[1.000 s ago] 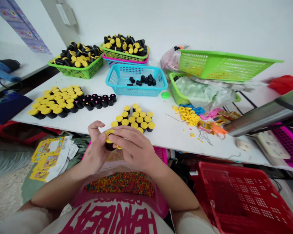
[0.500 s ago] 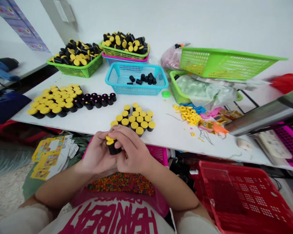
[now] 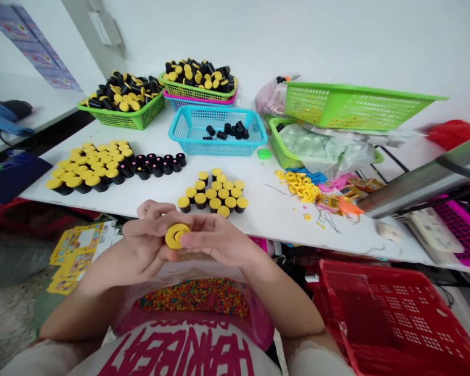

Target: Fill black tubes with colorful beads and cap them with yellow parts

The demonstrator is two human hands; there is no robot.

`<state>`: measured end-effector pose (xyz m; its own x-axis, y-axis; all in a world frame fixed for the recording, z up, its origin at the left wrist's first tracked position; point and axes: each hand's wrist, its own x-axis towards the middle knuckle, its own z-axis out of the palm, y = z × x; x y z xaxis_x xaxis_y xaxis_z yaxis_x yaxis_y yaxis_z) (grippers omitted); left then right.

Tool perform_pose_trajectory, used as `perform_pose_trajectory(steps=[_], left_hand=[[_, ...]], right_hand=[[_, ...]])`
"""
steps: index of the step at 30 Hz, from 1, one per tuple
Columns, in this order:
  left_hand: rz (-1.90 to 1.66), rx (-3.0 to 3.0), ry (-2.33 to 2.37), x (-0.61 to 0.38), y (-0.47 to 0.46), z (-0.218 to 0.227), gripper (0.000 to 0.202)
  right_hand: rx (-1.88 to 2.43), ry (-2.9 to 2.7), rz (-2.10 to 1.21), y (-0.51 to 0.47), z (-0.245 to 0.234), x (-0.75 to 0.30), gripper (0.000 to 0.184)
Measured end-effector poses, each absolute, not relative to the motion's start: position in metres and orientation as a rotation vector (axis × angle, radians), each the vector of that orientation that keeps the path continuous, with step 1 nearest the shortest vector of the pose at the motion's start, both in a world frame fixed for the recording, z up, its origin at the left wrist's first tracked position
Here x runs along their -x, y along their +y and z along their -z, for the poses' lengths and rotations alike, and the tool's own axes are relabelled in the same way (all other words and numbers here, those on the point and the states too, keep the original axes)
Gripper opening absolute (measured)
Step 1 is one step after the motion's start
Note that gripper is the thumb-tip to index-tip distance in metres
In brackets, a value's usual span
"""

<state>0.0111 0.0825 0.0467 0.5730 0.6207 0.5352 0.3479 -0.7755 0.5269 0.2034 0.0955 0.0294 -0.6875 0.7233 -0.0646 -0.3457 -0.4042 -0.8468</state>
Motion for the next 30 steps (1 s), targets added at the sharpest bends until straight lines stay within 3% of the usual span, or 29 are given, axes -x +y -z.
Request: perform_pose_trajectory(steps=[6, 11, 14, 16, 17, 20, 22, 30], left_hand=[[-0.894, -2.494, 0.701, -0.004, 0.088, -0.057, 0.002], [-0.994, -2.477, 0.754, -0.003, 0.089, -0.044, 0.007], [-1.097, -2.334, 0.971, 0.003, 0.089, -0.028, 0.018], [-1.11, -2.182, 1.147, 0.01, 0.093, -0.016, 0.038], [-1.087, -2.083, 1.227, 0.014, 0.097, -0.011, 0.05], [-0.921, -1.828, 1.442, 0.023, 0.11, 0.002, 0.074], [-0.809, -1.755, 1.553, 0.024, 0.118, 0.006, 0.078], [-0.761, -1.762, 1.417, 0.003, 0.142, 0.013, 0.072]], right_hand=[[0.696, -1.18, -2.096, 0.099, -0.027, -0.199, 0.033], [0.828, -1.232, -1.995, 0.097, -0.017, -0.199, 0.037], [0.837, -1.352, -1.905, 0.106, -0.017, -0.21, 0.056], [0.857, -1.508, -1.728, 0.126, -0.021, -0.23, 0.067], [0.924, -1.593, -1.566, 0.14, -0.023, -0.244, 0.062], [1.54, -1.774, -0.672, 0.192, -0.025, -0.297, 0.039], [1.999, -1.894, -0.115, 0.223, -0.02, -0.332, 0.035], [2.255, -1.919, -0.038, 0.261, 0.013, -0.379, 0.032]])
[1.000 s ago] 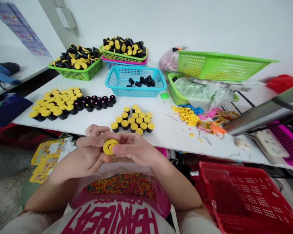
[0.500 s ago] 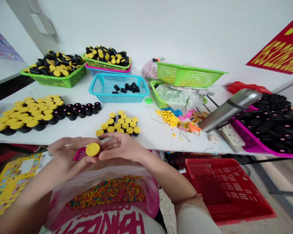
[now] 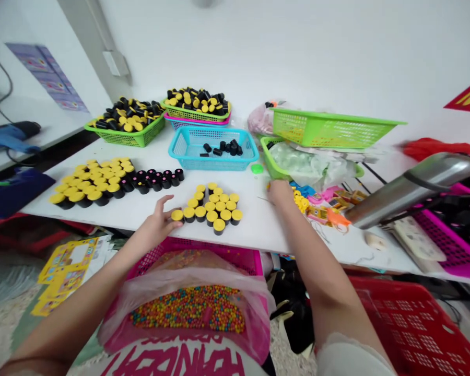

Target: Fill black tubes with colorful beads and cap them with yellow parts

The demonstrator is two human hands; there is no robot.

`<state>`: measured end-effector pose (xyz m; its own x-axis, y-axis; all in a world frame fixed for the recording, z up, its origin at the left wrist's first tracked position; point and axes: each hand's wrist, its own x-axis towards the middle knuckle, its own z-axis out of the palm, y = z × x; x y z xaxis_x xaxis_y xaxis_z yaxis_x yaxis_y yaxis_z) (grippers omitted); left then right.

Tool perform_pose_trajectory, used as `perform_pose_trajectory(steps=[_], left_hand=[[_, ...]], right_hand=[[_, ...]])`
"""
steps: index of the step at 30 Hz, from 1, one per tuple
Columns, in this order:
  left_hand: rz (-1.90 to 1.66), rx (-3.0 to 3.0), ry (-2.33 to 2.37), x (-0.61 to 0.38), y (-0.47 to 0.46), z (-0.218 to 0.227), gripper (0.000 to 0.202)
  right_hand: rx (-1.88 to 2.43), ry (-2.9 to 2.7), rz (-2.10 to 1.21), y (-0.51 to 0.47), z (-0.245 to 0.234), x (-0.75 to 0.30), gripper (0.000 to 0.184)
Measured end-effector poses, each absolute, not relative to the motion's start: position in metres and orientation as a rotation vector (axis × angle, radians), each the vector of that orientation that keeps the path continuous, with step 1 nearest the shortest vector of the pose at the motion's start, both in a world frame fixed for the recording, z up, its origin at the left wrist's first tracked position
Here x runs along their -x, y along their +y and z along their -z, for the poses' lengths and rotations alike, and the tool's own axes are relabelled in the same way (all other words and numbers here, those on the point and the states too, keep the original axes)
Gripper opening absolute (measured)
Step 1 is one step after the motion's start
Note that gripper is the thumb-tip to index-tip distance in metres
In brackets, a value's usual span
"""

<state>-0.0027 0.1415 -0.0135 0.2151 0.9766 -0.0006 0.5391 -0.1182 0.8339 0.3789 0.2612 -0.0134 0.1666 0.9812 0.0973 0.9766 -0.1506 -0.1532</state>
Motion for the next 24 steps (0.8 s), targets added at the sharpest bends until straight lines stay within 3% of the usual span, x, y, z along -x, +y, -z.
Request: perform_pose_trajectory(steps=[3, 5, 8, 13, 24], left_hand=[[-0.752, -1.828, 1.384, 0.009, 0.148, 0.01, 0.077], [-0.82, -1.895, 1.499, 0.024, 0.155, 0.004, 0.068], [-0.867, -1.987, 1.954, 0.052, 0.168, -0.006, 0.051], [-0.634, -2.032, 2.543, 0.088, 0.194, -0.019, 0.05], [-0.251, -2.193, 2.493, 0.116, 0.225, -0.016, 0.034]], right_hand=[[2.156, -1.911, 0.025, 0.259, 0.013, -0.38, 0.042], [2.054, -1.806, 0.06, 0.257, 0.011, -0.383, 0.041], [1.939, -1.578, 0.031, 0.253, 0.01, -0.39, 0.034], [1.913, -1.47, -0.05, 0.248, 0.009, -0.391, 0.025], [1.631, -1.44, -0.07, 0.211, -0.004, -0.351, 0.028]])
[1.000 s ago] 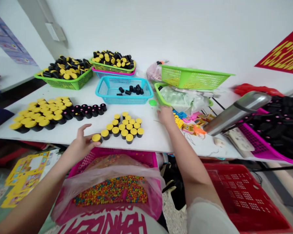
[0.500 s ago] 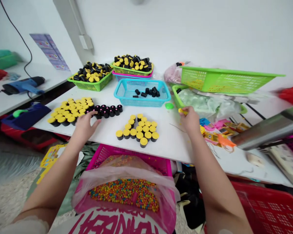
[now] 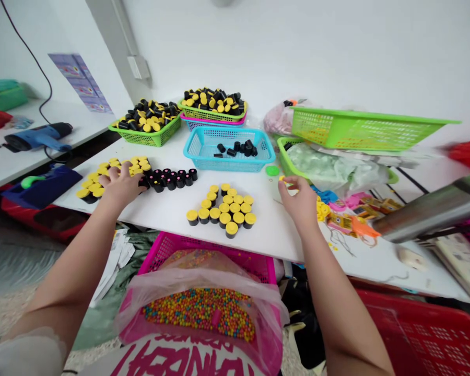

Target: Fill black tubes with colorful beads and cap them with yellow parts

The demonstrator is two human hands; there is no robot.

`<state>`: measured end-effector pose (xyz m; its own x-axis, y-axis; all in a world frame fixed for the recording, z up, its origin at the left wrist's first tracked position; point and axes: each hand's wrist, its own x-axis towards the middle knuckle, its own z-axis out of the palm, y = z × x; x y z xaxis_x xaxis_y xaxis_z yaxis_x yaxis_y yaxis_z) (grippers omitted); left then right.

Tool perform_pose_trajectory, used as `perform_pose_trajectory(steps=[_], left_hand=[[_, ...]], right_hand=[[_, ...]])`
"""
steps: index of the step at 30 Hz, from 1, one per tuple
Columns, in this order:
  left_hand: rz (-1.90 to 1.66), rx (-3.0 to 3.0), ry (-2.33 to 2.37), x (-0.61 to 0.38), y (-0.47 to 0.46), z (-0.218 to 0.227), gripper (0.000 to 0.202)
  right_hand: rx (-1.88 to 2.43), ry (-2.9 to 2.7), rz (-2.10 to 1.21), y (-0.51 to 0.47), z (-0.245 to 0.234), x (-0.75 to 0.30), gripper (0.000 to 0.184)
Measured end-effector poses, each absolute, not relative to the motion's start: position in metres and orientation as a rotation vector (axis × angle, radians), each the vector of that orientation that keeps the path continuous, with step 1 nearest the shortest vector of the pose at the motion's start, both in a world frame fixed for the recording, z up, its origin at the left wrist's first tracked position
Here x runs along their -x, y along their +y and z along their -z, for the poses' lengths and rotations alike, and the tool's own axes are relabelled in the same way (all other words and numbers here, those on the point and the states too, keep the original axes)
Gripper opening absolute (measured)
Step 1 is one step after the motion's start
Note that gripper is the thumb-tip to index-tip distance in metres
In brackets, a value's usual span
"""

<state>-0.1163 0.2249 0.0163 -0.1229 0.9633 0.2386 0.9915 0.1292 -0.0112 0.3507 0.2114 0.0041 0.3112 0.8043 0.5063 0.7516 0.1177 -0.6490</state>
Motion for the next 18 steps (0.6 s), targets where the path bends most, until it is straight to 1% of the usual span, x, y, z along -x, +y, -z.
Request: perform_pose_trajectory(steps=[5, 8, 10, 13, 16, 18], left_hand=[[0.194, 1.957, -2.228, 0.104, 0.209, -0.036, 0.034], [0.242, 2.079, -2.236, 0.088, 0.186, -0.06, 0.036], [0.404, 2.314, -2.184, 0.071, 0.166, -0.076, 0.034], [0.754, 2.955, -1.948, 0.036, 0.135, -0.089, 0.026], [1.064, 3.564, -1.611, 0.003, 0.11, -0.086, 0.026], [1.288, 3.76, -1.467, -0.012, 0.099, -0.074, 0.028]], right_hand=[[1.272, -1.421, -0.296, 0.189, -0.016, -0.32, 0.034], [1.07, -1.447, -0.421, 0.166, -0.029, -0.297, 0.028], [0.966, -1.509, -0.492, 0.145, -0.043, -0.279, 0.023], [0.837, -1.635, -0.545, 0.11, -0.064, -0.251, 0.022], [0.782, -1.766, -0.512, 0.081, -0.076, -0.226, 0.023], [0.747, -1.835, -0.425, 0.067, -0.074, -0.215, 0.024]])
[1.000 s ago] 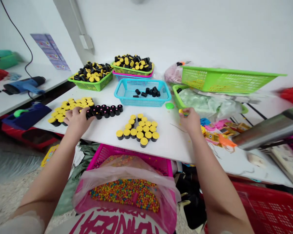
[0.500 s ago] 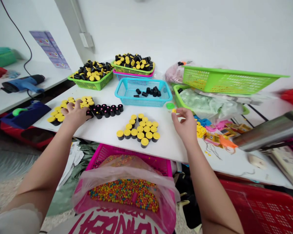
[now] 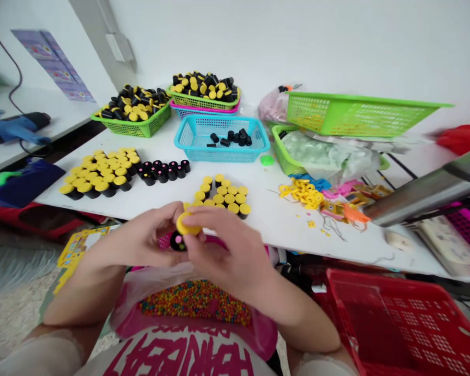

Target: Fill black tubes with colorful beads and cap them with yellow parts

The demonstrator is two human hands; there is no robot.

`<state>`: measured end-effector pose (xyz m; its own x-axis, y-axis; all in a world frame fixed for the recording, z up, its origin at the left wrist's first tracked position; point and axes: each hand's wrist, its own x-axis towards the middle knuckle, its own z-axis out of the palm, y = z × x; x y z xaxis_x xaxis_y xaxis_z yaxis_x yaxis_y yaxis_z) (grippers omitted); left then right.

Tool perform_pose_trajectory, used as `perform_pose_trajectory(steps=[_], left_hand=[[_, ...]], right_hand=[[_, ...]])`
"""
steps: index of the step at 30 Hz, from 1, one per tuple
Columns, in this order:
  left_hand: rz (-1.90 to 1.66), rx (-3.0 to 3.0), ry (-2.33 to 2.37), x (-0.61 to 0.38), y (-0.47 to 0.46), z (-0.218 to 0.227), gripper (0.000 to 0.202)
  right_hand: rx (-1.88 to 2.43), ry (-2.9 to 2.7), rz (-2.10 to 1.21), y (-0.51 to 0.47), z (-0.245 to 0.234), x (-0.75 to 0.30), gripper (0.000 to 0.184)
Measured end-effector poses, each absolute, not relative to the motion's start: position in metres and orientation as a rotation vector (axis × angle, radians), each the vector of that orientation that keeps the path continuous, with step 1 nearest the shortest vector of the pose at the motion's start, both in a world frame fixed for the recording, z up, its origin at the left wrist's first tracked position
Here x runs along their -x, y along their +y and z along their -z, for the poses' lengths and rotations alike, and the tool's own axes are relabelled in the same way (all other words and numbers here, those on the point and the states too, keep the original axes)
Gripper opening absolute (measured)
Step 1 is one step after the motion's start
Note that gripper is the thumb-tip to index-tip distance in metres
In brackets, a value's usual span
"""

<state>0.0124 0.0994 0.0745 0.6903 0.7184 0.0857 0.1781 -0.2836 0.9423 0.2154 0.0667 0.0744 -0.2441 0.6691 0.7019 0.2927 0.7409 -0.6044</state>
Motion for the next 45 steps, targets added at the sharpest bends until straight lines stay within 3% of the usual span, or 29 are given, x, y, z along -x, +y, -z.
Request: perform_pose_trajectory(steps=[6, 14, 24, 32, 39, 45], left_hand=[[-0.827, -1.617, 0.42, -0.029, 0.085, -0.035, 0.023], [-1.039, -1.595, 0.501, -0.036, 0.069, -0.021, 0.028], [-1.098, -1.127, 0.533, -0.045, 0.068, -0.013, 0.038], [-1.013, -0.536, 0.452, -0.058, 0.068, -0.025, 0.044], [-0.993, -0.228, 0.366, -0.073, 0.061, -0.033, 0.027], [-1.045, -0.28, 0.429, -0.076, 0.058, -0.025, 0.031]], right_hand=[[0.67, -1.926, -0.241, 0.052, -0.051, -0.22, 0.04], [0.732, -1.914, -0.183, 0.052, -0.037, -0.223, 0.046], [0.816, -1.762, -0.293, 0.053, -0.038, -0.213, 0.035], [0.648, -2.033, -0.428, 0.069, -0.023, -0.209, 0.063], [0.65, -1.853, -0.472, 0.061, -0.015, -0.191, 0.062], [0.612, -1.814, -0.55, 0.064, -0.022, -0.201, 0.053]])
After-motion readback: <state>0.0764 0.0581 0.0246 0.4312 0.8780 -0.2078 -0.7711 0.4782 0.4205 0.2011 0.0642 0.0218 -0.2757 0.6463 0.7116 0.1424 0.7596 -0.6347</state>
